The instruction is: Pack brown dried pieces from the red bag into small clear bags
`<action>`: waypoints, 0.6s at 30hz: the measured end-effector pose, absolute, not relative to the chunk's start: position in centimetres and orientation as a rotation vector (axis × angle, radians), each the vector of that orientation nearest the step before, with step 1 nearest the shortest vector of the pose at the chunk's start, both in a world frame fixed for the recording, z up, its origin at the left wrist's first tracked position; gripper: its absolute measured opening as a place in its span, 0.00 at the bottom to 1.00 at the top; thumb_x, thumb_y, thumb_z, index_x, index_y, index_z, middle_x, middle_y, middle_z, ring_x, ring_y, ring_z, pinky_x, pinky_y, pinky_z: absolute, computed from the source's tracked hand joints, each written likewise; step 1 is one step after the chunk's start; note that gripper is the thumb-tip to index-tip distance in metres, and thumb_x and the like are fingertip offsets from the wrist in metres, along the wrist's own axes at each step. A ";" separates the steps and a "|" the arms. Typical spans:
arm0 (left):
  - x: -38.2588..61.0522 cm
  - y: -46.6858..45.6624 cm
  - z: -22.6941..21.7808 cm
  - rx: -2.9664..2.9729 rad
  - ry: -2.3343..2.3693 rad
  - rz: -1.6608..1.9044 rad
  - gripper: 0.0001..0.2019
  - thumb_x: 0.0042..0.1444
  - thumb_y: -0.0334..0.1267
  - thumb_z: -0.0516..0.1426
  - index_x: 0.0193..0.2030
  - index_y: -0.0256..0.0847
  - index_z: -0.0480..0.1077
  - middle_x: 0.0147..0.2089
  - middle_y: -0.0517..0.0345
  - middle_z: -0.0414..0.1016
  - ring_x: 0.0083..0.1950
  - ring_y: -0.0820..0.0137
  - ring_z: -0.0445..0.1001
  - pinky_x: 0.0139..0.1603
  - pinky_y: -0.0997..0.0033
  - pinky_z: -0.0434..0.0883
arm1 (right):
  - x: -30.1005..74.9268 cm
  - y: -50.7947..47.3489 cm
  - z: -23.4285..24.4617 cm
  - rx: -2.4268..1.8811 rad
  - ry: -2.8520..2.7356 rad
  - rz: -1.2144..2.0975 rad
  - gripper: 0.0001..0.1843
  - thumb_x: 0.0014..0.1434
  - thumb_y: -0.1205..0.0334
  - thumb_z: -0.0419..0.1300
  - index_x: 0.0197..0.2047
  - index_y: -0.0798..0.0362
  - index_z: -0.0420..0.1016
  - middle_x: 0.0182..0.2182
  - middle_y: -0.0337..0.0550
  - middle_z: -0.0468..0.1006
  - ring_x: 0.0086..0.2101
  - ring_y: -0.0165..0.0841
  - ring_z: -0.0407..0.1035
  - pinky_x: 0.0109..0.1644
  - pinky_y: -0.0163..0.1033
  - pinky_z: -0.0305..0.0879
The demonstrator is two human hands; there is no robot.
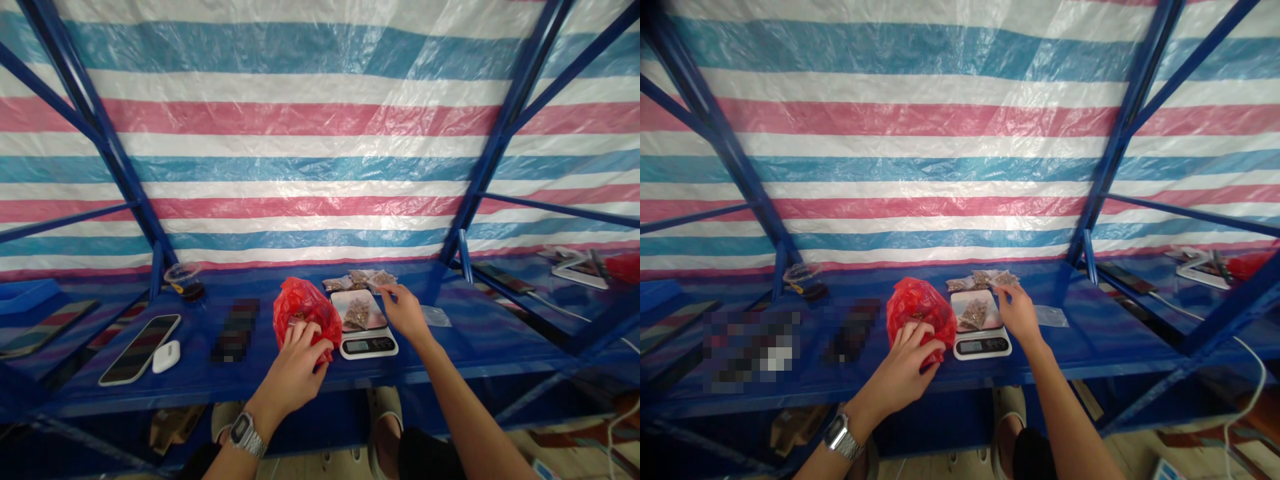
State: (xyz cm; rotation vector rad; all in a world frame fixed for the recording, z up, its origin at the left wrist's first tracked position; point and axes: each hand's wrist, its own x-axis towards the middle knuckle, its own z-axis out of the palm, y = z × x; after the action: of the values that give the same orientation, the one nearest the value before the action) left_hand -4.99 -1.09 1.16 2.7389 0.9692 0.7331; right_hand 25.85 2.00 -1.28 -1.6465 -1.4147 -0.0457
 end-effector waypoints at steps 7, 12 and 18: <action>-5.2 1.3 -0.7 2.718 1.224 0.863 0.14 0.63 0.29 0.55 0.52 0.47 0.73 0.52 0.50 0.71 0.56 0.55 0.66 0.55 0.49 0.70 | 25.6 2.2 -1.4 -1.645 -1.434 -0.050 0.19 0.64 0.55 0.52 0.44 0.54 0.83 0.40 0.52 0.82 0.41 0.42 0.75 0.52 0.47 0.69; -5.4 1.4 -0.6 2.716 1.285 0.922 0.13 0.63 0.32 0.56 0.53 0.47 0.72 0.51 0.51 0.70 0.55 0.55 0.66 0.54 0.50 0.69 | 25.8 2.2 -1.7 -1.659 -1.448 -0.044 0.18 0.65 0.56 0.52 0.44 0.52 0.83 0.41 0.51 0.82 0.43 0.41 0.75 0.53 0.46 0.69; -4.6 -0.5 0.8 2.687 1.159 1.048 0.10 0.63 0.36 0.57 0.51 0.48 0.73 0.53 0.50 0.70 0.55 0.56 0.68 0.54 0.51 0.70 | 25.1 2.3 -2.0 -1.756 -1.499 -0.044 0.18 0.66 0.56 0.53 0.47 0.52 0.83 0.41 0.50 0.81 0.42 0.41 0.75 0.52 0.45 0.69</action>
State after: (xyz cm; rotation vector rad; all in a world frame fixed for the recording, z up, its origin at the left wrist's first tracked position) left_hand -4.62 -0.51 0.80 2.6866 1.1589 1.0484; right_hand 25.11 2.30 -2.01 -1.7561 -1.4990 -0.0443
